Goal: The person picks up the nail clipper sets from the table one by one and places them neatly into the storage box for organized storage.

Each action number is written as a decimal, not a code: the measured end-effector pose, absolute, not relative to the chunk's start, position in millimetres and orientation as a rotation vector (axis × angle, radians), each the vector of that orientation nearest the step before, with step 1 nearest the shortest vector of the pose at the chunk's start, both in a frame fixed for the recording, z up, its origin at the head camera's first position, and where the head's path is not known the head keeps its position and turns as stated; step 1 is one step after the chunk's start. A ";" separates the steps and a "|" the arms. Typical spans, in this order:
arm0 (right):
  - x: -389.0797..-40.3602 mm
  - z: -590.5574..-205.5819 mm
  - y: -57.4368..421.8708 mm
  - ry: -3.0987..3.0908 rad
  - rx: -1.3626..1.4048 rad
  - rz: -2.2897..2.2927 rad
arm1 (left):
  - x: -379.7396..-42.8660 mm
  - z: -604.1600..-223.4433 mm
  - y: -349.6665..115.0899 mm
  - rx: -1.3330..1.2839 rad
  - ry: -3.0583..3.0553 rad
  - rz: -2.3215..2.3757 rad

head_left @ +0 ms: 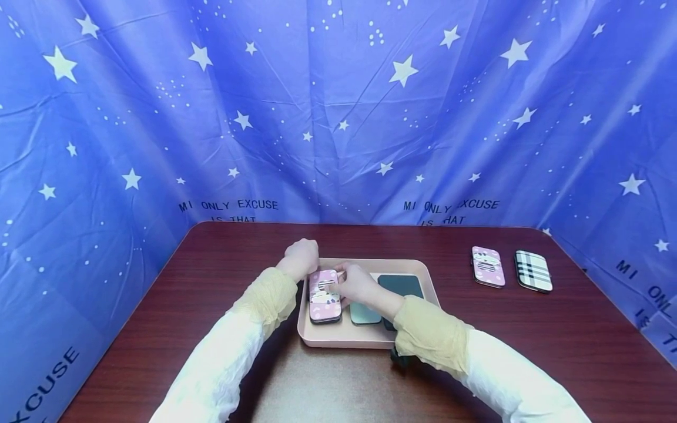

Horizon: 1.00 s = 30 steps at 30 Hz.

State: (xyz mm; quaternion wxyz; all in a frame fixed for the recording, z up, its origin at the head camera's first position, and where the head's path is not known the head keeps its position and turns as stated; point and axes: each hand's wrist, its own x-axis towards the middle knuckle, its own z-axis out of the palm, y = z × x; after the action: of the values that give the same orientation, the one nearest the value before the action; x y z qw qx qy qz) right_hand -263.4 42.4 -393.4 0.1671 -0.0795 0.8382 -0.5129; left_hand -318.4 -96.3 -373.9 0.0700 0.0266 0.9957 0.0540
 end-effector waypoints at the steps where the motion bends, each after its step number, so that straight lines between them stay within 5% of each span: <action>1: -262.9 -393.2 42.6 2.384 -0.229 -1.458 | -318.4 -374.0 -96.4 0.082 3.000 0.161; 12: -260.6 -396.0 45.5 2.533 -0.378 -1.306 | -317.8 -374.8 -97.9 0.084 2.997 0.145; 30: -253.7 -383.4 52.5 2.351 -0.236 -1.407 | -317.8 -372.6 -94.5 0.080 2.992 0.112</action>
State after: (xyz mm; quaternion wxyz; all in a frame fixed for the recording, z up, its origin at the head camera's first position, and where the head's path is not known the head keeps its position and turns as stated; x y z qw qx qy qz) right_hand -253.7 52.5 -383.4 0.1946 -0.0841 0.8385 -0.5019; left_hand -317.8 -94.5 -372.6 0.0732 0.0267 0.9963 0.0374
